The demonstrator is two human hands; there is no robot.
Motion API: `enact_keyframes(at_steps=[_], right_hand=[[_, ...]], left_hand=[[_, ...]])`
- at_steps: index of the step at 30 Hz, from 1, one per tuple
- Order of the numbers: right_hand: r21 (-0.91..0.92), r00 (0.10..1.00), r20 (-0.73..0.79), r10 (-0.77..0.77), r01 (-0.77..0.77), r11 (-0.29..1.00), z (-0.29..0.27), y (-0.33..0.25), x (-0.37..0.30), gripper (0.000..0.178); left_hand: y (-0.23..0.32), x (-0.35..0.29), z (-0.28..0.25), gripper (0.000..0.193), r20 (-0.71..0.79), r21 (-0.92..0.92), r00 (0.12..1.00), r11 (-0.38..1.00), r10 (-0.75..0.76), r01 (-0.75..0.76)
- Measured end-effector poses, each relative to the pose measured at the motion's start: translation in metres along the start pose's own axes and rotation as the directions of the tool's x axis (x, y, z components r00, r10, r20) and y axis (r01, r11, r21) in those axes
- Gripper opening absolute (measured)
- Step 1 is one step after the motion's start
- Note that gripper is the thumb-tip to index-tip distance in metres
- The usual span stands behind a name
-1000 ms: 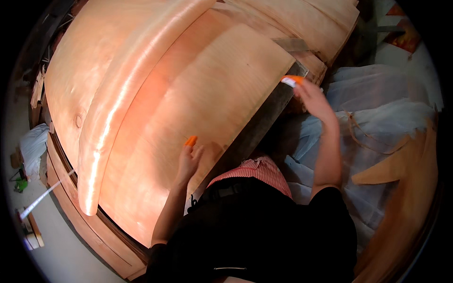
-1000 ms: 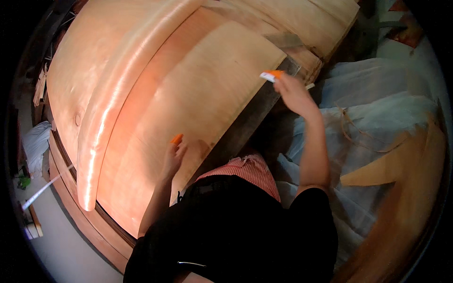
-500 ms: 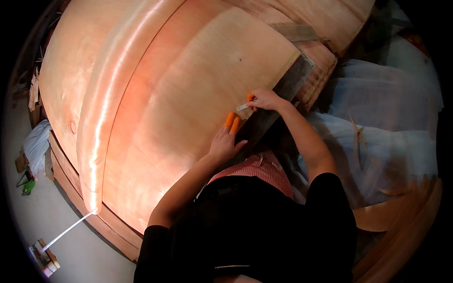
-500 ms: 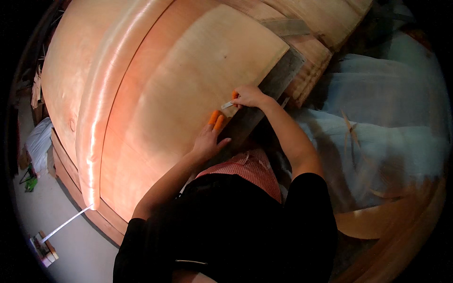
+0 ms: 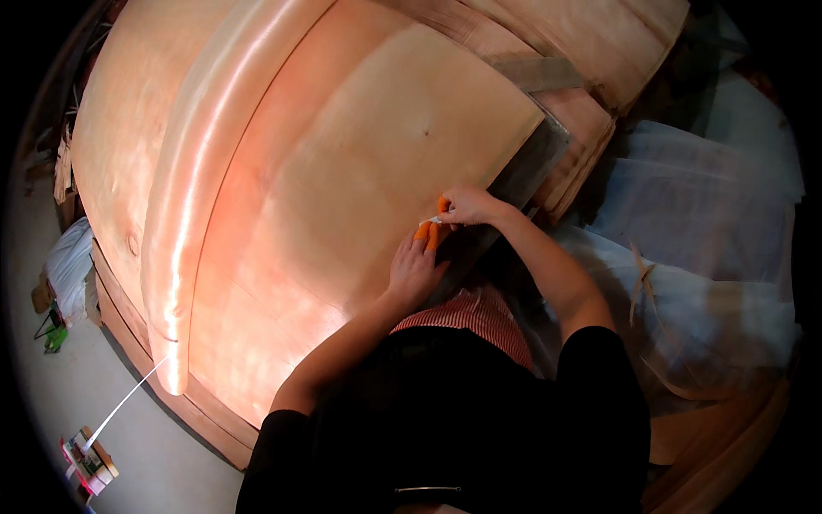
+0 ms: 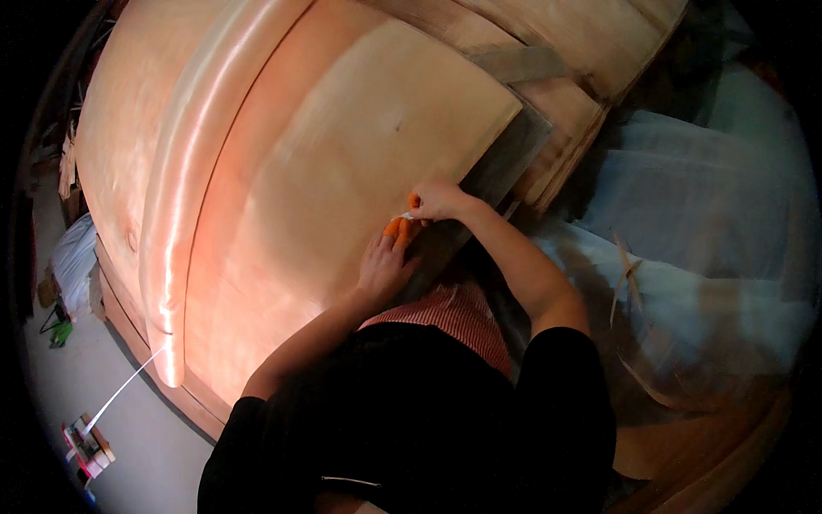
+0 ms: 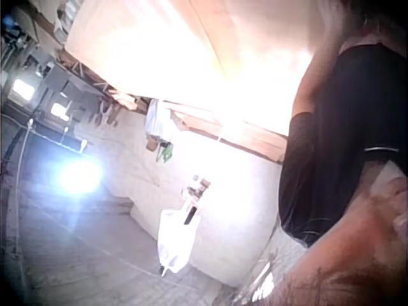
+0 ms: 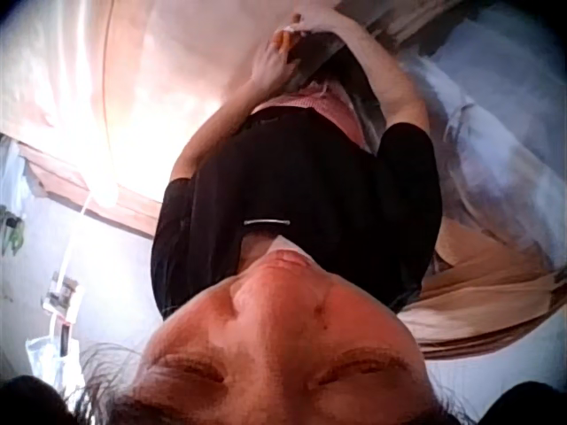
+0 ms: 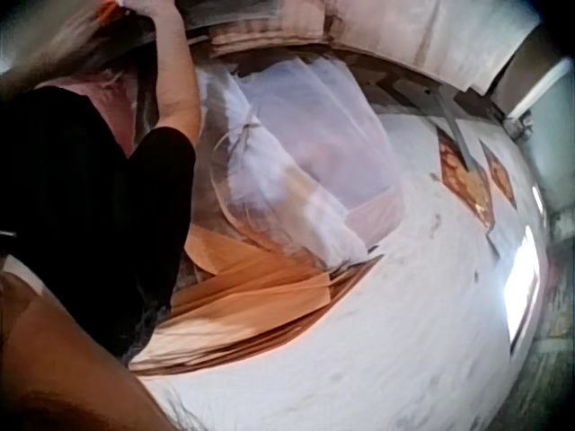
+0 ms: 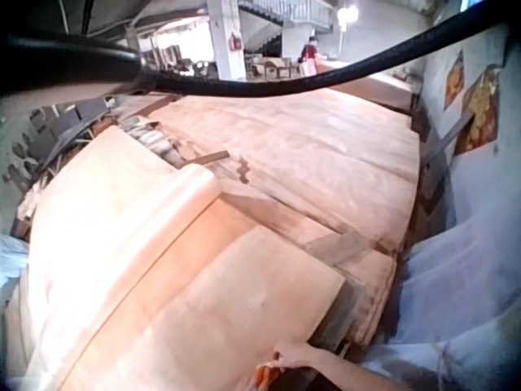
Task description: The person measures a large, curved wooden panel using a white tape measure and marks specific points with an orange marker. They repeatedly lift the flexible wood to measure and mark different sections, ensuring precise placement of the marks across the surface.
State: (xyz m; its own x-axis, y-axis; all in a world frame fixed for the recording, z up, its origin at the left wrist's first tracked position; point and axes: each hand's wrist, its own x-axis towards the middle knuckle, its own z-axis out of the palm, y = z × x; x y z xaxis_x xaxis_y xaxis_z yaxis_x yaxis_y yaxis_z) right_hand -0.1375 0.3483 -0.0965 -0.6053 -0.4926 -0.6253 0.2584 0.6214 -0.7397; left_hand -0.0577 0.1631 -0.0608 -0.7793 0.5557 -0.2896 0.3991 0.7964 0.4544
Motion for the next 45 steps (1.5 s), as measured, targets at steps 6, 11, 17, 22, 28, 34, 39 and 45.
enact_keyframes(at_steps=[6,11,17,22,28,34,39,45], right_hand=[[-0.012,0.996,0.008,0.092,-0.092,0.996,-0.002,0.001,-0.001,0.018],[0.042,0.996,0.041,0.077,-0.079,0.996,-0.001,0.005,0.003,0.018],[0.038,0.997,0.032,0.072,-0.073,0.997,-0.005,-0.003,-0.001,0.017],[0.001,0.999,-0.019,0.027,-0.027,1.0,-0.004,0.005,0.006,0.017],[-0.48,0.997,-0.069,0.02,-0.051,0.876,-0.027,-0.003,-0.012,0.015],[-0.806,0.98,0.105,-0.171,0.185,0.562,-0.05,-0.014,0.017,0.009],[-0.312,0.992,0.119,-0.043,0.078,0.947,-0.096,-0.047,0.024,0.012],[0.021,0.989,-0.016,-0.145,0.145,0.989,-0.033,-0.037,0.084,0.019]], left_hand=[[0.007,-0.006,-0.006,0.064,-0.081,-0.008,0.996,0.999,0.033,-0.034],[0.012,0.001,-0.013,0.062,0.054,0.103,0.998,0.994,0.019,-0.025],[0.008,0.002,-0.004,0.069,-0.056,0.209,0.995,0.975,0.088,-0.075],[0.02,0.017,-0.019,0.064,-0.001,0.13,0.999,0.991,-0.033,0.033],[0.008,0.029,0.005,0.059,0.16,0.159,0.985,0.986,-0.068,0.042],[0.012,0.027,-0.013,0.061,0.036,0.191,0.999,0.982,-0.017,0.01],[-0.008,0.026,0.021,0.065,0.031,0.161,0.998,0.985,0.058,-0.062],[-0.045,0.024,0.013,0.056,-0.196,0.011,0.981,1.0,-0.002,0.004]])
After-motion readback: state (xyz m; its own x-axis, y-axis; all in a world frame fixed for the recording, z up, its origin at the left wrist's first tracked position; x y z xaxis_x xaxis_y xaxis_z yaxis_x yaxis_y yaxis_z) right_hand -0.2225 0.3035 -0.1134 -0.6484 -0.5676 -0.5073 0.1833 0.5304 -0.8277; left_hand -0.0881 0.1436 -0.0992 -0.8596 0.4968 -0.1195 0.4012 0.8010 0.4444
